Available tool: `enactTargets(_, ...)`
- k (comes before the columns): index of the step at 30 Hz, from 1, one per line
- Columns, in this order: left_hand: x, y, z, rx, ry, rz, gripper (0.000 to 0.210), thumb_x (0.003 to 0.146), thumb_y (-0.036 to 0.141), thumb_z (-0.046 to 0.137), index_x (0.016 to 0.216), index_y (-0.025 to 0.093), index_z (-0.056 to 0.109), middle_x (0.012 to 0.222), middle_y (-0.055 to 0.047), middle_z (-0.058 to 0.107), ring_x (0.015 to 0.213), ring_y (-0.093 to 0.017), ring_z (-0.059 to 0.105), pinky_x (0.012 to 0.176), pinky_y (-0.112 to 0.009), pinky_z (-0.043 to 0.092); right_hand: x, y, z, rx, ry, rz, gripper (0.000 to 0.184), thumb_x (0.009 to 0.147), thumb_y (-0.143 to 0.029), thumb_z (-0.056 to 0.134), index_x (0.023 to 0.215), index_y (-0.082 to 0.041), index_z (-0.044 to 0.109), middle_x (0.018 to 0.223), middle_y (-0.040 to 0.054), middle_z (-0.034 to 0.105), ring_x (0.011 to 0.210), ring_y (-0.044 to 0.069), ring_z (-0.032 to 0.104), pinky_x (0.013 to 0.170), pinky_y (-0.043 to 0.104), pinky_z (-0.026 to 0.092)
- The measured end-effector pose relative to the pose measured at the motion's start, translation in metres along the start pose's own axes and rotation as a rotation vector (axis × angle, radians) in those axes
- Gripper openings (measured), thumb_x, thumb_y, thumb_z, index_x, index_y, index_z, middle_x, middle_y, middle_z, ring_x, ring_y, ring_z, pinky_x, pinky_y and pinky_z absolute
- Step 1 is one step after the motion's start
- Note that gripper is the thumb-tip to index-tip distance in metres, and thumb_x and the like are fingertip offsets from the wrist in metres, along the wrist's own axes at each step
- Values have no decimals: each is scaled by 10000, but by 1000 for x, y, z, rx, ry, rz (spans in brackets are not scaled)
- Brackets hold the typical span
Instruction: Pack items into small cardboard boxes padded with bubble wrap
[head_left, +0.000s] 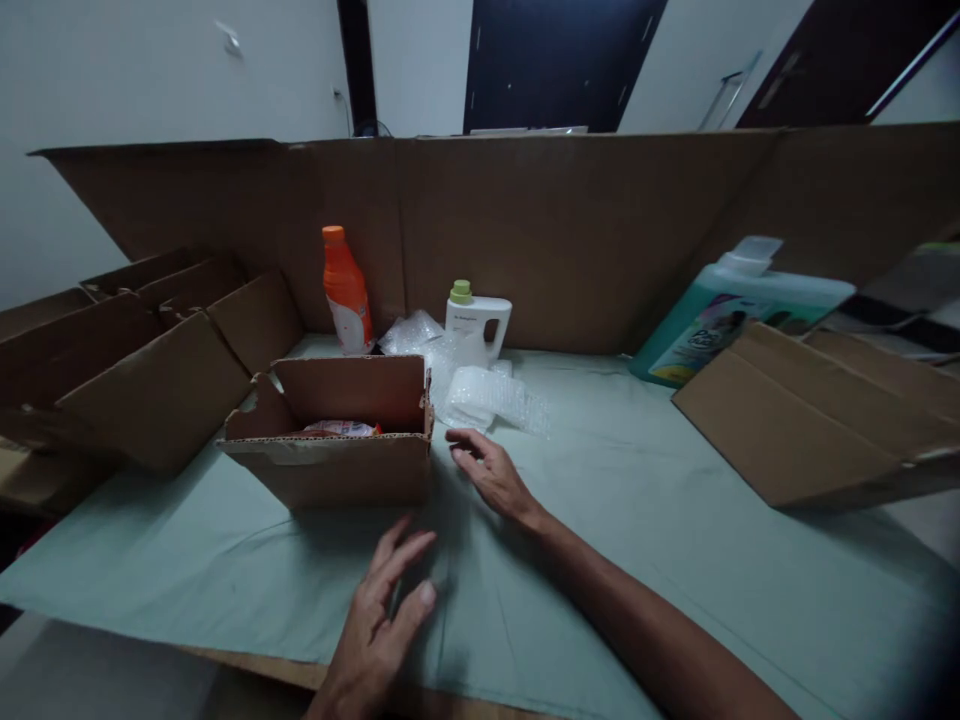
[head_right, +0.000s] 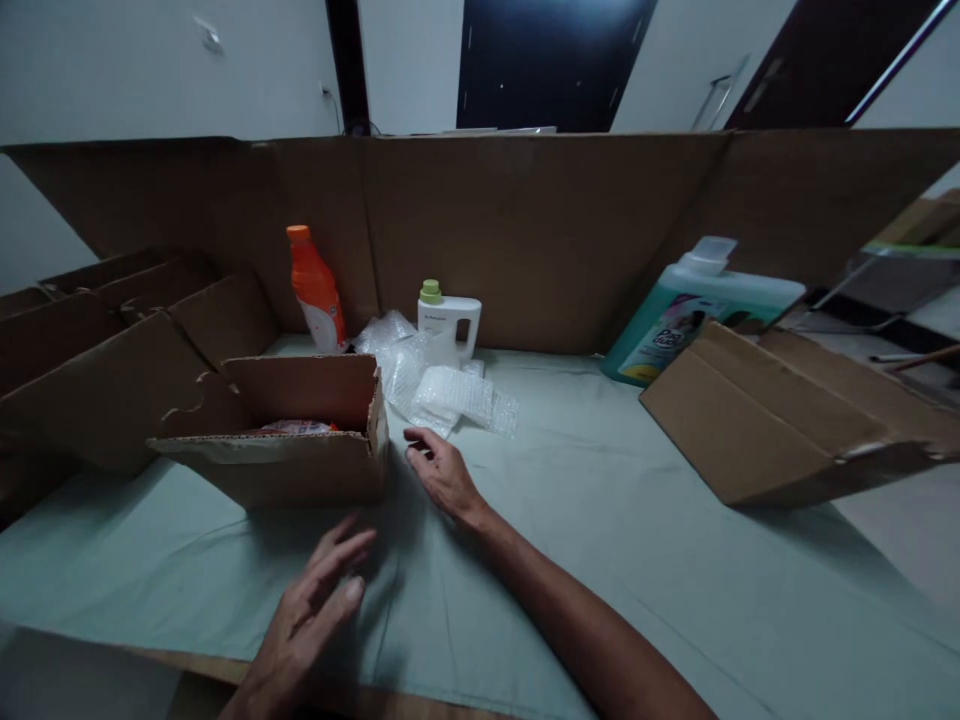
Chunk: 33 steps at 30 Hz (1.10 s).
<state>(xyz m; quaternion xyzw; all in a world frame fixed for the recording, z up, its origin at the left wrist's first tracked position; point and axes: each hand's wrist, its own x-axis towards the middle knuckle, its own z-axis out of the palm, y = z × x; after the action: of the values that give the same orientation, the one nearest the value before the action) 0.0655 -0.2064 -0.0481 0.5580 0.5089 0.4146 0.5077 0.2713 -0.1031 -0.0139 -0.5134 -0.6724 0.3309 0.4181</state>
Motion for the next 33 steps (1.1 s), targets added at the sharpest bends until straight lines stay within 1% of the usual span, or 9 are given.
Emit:
enactTargets(2,7,8,-4,53,-47,65,509,906,535,570,1341,279,627,1518,-105,508,1390,-336,497,1137,-494,447,7,12,-19,-123,103,-25,303,912,-278,495,1136,-185,678,1097,81,748,978,202,697,837,342,557)
enactTargets(4,16,12,-24,156,175,151,450,825,519,682,1200,272,697,1447,-104,557,1388,-350,483,1167,-526,395,13,22,-40,-207,179,-40,313,895,-263,505,1142,-189,681,1137,96,734,1036,230,674,907,395,535)
enactTargets(7,38,16,-72,164,603,192,595,779,494,738,1312,270,595,1385,-104,582,1348,-350,508,1167,-589,361,27,33,-66,-295,247,-61,375,831,-216,568,1185,-189,687,1276,129,683,1214,298,580,1073,507,413)
enactTargets(9,56,21,-101,131,688,240,800,717,466,797,1426,272,480,1444,-113,540,1350,-345,508,1163,-583,369,44,41,-74,-385,259,-73,463,763,-167,631,1221,-198,689,1375,140,631,1292,336,519,1105,550,358)
enactTargets(15,97,37,-132,109,589,191,866,586,480,845,1345,256,493,1302,-90,627,1220,-308,603,1094,-489,453,98,54,-93,-448,374,-66,134,788,-145,649,826,-211,759,1119,113,752,1123,306,633,1006,526,448)
enactTargets(18,105,34,-145,198,545,53,798,476,544,836,1151,209,574,1064,-79,704,1025,-321,665,888,-446,563,101,36,-128,-428,522,-98,218,922,-225,537,951,-201,751,1138,96,739,1096,246,649,980,442,481)
enactTargets(24,125,12,-168,469,396,10,591,520,627,731,917,193,672,924,-64,732,938,-352,655,813,-472,567,67,-25,-199,-301,725,-221,200,891,-320,609,899,-183,755,783,19,713,698,158,632,656,282,498)
enactTargets(28,125,4,-165,426,332,91,635,605,728,706,1004,235,677,979,-7,742,1005,-344,647,908,-501,543,35,-26,-241,-475,765,-13,169,876,-278,616,874,-171,747,767,27,701,640,126,582,608,263,448)
enactTargets(33,119,-7,-167,305,315,7,827,452,825,764,1023,241,638,1047,-31,729,1048,-370,634,974,-556,504,-5,1,-282,-664,742,257,157,752,-174,705,610,-206,646,570,26,589,594,176,543,631,353,451)
